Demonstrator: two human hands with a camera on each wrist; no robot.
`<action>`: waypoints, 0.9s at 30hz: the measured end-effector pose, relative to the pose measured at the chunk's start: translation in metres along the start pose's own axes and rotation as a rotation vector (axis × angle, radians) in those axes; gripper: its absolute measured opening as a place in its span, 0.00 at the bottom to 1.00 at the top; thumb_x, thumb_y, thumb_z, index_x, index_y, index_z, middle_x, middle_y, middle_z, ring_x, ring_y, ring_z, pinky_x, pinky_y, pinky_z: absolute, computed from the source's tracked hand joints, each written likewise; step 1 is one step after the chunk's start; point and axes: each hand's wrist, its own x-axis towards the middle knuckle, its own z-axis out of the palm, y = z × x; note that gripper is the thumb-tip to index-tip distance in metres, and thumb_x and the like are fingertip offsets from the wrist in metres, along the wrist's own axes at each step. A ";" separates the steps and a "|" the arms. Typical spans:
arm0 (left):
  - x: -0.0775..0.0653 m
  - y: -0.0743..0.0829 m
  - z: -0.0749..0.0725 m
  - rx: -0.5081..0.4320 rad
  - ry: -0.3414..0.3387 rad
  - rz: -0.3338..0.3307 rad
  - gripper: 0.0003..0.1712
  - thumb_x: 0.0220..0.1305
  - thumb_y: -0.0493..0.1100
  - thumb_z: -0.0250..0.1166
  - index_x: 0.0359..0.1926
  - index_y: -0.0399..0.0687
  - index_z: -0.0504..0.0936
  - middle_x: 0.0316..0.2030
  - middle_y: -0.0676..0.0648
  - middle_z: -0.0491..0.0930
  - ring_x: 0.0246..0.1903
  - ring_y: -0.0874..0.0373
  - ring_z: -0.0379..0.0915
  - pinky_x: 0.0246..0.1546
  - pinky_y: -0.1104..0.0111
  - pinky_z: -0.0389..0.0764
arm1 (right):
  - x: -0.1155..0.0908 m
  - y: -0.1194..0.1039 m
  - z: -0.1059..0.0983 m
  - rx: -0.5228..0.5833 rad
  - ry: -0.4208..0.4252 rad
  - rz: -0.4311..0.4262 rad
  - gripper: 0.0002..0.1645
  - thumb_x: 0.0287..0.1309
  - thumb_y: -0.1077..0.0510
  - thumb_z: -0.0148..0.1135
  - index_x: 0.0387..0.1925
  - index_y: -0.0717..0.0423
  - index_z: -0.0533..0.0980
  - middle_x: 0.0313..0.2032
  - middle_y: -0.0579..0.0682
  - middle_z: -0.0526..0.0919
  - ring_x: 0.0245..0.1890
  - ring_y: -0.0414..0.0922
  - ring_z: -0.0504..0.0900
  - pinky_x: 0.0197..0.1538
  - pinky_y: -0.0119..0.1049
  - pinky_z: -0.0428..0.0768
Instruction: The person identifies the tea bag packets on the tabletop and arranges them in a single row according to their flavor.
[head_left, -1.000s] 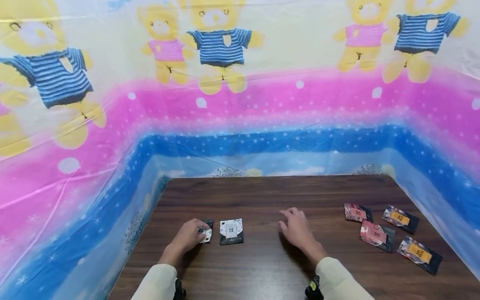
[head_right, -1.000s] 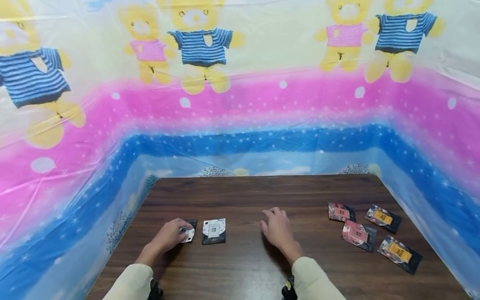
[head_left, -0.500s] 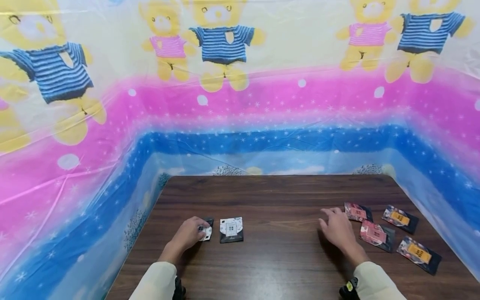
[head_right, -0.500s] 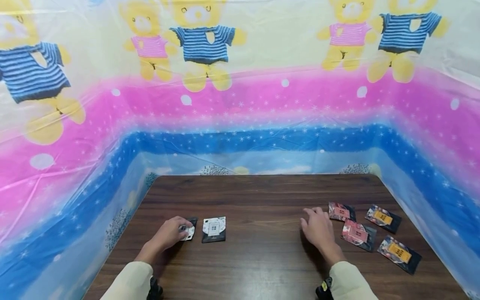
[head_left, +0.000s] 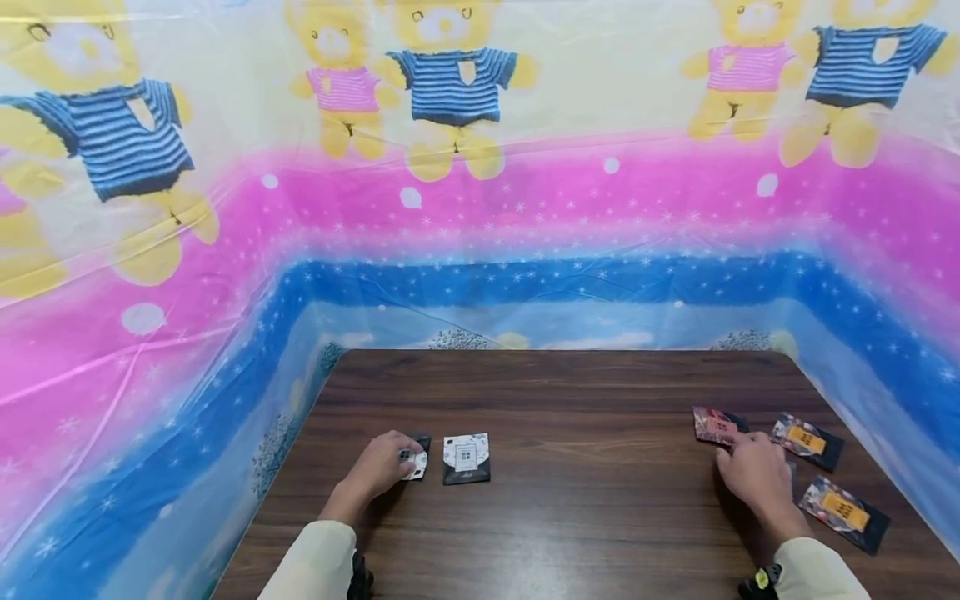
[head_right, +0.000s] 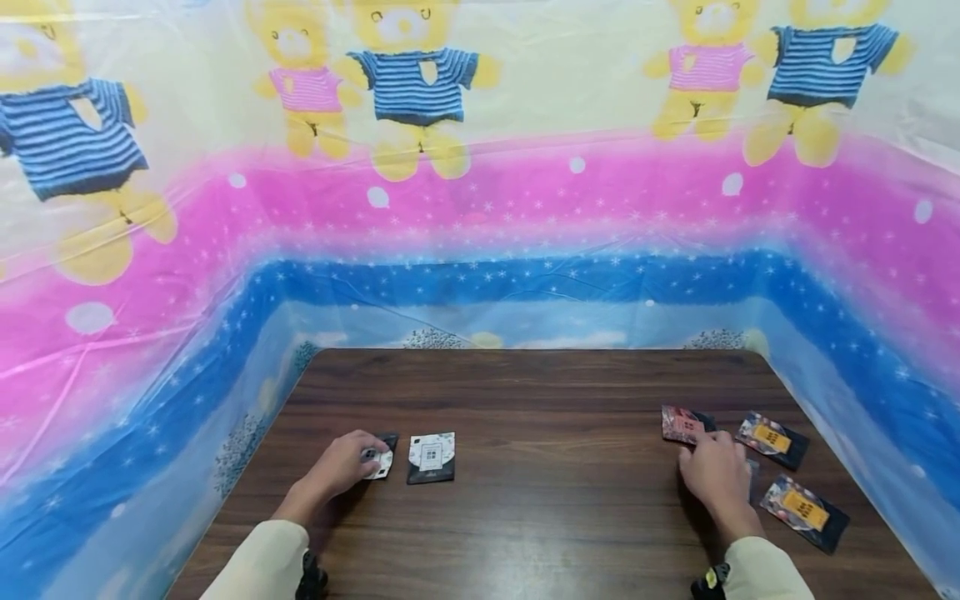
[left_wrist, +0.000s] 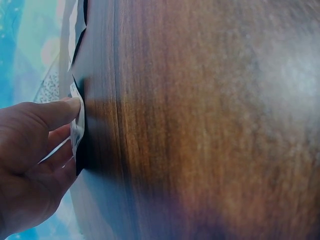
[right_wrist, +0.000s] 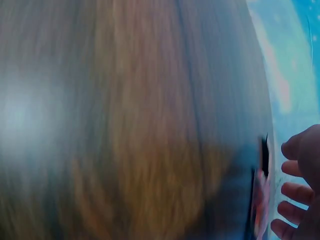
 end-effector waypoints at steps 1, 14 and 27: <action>0.000 0.001 0.000 0.000 0.000 -0.001 0.11 0.61 0.36 0.72 0.45 0.49 0.88 0.52 0.42 0.83 0.56 0.43 0.78 0.60 0.47 0.77 | 0.000 0.005 -0.001 0.000 0.000 0.013 0.25 0.68 0.55 0.55 0.55 0.72 0.77 0.58 0.80 0.70 0.55 0.76 0.67 0.51 0.73 0.70; 0.001 0.001 0.001 0.012 -0.005 -0.018 0.11 0.63 0.36 0.71 0.46 0.49 0.88 0.53 0.41 0.82 0.57 0.43 0.78 0.61 0.47 0.77 | 0.002 0.032 0.000 -0.027 -0.089 0.058 0.26 0.70 0.53 0.56 0.57 0.72 0.76 0.53 0.76 0.76 0.53 0.72 0.70 0.55 0.69 0.69; 0.001 0.002 0.000 0.009 -0.010 -0.021 0.12 0.62 0.36 0.71 0.46 0.50 0.88 0.53 0.41 0.82 0.57 0.43 0.78 0.61 0.47 0.77 | -0.002 0.027 0.000 -0.070 -0.091 0.036 0.24 0.67 0.54 0.58 0.55 0.70 0.78 0.51 0.76 0.76 0.49 0.72 0.73 0.54 0.67 0.72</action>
